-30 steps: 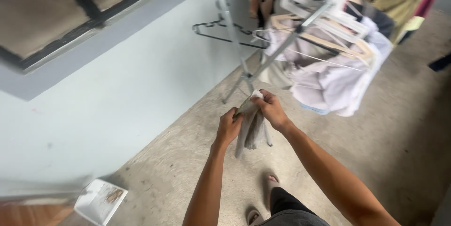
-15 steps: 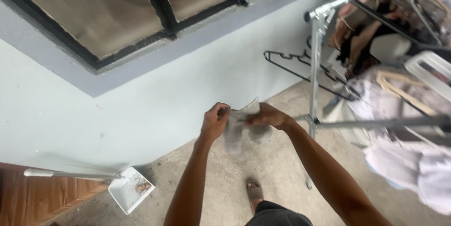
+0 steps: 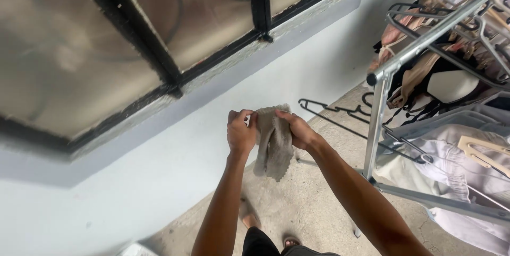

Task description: Wiping and cleaning a frosted glass window with a cloth and spray.

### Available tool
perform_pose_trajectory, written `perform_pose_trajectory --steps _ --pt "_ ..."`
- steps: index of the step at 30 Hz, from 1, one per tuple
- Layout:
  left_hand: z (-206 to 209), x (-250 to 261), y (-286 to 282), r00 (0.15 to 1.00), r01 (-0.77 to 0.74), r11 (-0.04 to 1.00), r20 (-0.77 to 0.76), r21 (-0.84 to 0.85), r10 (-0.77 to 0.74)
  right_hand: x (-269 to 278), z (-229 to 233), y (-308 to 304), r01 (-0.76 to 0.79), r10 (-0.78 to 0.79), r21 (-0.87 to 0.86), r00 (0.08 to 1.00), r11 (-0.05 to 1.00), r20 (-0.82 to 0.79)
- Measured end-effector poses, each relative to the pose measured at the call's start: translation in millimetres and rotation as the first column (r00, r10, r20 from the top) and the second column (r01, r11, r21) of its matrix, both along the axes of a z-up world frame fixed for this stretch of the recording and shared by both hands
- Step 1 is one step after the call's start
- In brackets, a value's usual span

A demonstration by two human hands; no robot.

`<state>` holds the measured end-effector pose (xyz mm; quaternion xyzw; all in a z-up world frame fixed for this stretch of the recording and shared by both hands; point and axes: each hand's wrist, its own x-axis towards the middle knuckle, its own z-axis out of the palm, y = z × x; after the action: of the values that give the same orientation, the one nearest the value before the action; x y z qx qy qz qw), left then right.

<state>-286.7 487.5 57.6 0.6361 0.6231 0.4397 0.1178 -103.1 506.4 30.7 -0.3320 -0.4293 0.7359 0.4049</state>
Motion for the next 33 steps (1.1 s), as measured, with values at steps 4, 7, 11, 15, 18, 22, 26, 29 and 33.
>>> perform_pose_trajectory --steps 4,7,11,15,18,22,26,29,33 --pt "11 3 74 0.995 0.063 0.971 0.086 -0.23 -0.044 4 11 47 0.118 -0.12 -0.056 0.992 0.991 -0.029" --pt "-5 6 146 0.977 0.189 0.945 0.149 -0.265 -0.154 1 38 80 0.135 -0.137 -0.078 0.99 0.988 -0.019" --pt "16 24 209 0.915 0.344 0.904 0.307 -0.252 -0.263 1 52 132 0.291 -0.289 -0.109 0.957 0.951 0.035" --pt "26 51 261 0.717 0.626 0.78 0.381 0.015 -0.583 12 49 183 0.495 -0.495 -0.032 0.86 0.868 -0.124" --pt "33 71 282 0.676 0.694 0.715 0.268 0.083 -0.686 15 63 196 0.59 -0.593 -0.083 0.778 0.803 -0.207" --pt "26 96 311 0.679 0.725 0.659 -0.046 0.199 -0.733 31 75 218 0.599 -0.602 -0.101 0.754 0.795 -0.264" --pt "30 116 340 0.6 0.797 0.603 0.069 0.024 -0.797 56 76 245 0.618 -0.591 0.035 0.765 0.785 -0.254" --pt "24 131 361 0.593 0.8 0.596 0.051 0.073 -0.803 71 77 276 0.665 -0.668 -0.104 0.705 0.739 -0.237" --pt "23 159 388 0.621 0.779 0.624 0.064 0.055 -0.781 98 50 332 0.672 -0.668 -0.158 0.624 0.723 -0.406"
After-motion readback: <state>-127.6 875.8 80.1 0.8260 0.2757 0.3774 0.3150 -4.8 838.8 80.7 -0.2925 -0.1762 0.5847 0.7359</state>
